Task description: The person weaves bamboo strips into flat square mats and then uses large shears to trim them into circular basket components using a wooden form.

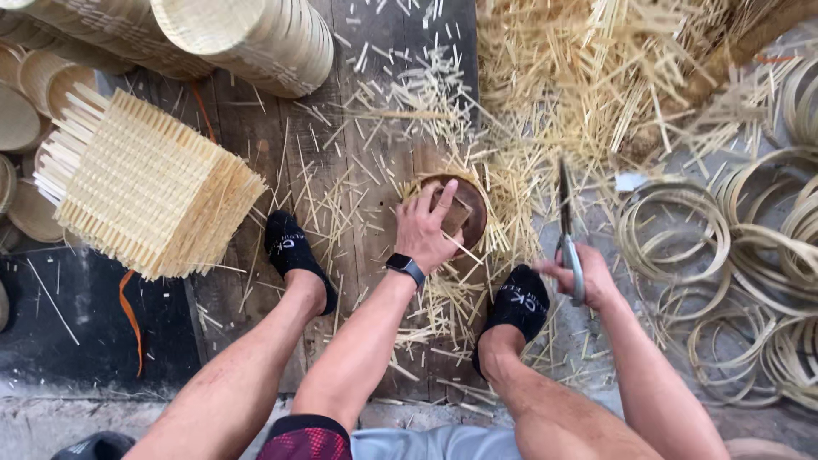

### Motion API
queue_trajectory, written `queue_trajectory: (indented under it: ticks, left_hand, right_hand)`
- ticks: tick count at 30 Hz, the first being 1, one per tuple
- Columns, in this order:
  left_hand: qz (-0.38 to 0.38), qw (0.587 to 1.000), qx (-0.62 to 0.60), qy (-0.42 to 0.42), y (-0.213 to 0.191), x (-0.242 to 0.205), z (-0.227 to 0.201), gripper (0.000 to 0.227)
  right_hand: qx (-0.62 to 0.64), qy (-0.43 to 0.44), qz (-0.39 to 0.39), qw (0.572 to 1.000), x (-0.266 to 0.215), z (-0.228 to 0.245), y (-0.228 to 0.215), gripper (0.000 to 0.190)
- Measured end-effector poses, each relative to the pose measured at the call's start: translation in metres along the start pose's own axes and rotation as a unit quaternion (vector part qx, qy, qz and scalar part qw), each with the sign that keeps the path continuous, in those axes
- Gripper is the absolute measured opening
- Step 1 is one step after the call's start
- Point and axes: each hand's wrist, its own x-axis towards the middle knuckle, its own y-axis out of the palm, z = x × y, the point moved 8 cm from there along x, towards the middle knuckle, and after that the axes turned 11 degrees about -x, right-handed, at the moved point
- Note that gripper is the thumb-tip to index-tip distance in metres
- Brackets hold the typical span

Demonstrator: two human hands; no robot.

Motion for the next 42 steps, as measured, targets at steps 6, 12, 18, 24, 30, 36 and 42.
queue_trajectory:
  ticks: [6,12,18,24,30,36,42]
  left_hand:
    - [-0.110,0.985,-0.112,-0.077,0.008,-0.030,-0.007,0.107]
    - [-0.088,0.984,-0.137,-0.071,0.021,-0.030,-0.006,0.106]
    - [-0.042,0.985,-0.160,-0.051,0.016,-0.024,-0.001,0.101]
    - [0.023,0.988,-0.154,0.001,0.000,-0.014,0.003,0.097]
    - [0.082,0.980,-0.183,0.011,-0.001,-0.003,-0.001,0.093]
    - [-0.018,0.996,-0.080,0.043,-0.026,-0.007,-0.019,0.118]
    - [-0.106,0.967,-0.155,-0.173,-0.009,-0.019,-0.006,0.112]
  right_hand:
    - [-0.323,-0.294,-0.307,0.846,-0.051,0.096,-0.023,0.064]
    - [-0.428,-0.152,-0.198,0.868,0.015,0.073,-0.013,0.041]
    - [-0.458,-0.240,-0.283,0.808,0.001,0.099,-0.029,0.058]
    - [-0.480,-0.184,-0.154,0.844,0.037,0.091,-0.019,0.037]
    - [-0.489,-0.310,-0.291,0.762,0.003,0.134,-0.030,0.063]
    - [-0.484,-0.179,-0.137,0.846,0.039,0.094,-0.023,0.041]
    - [-0.489,-0.245,-0.233,0.804,-0.001,0.115,-0.044,0.065]
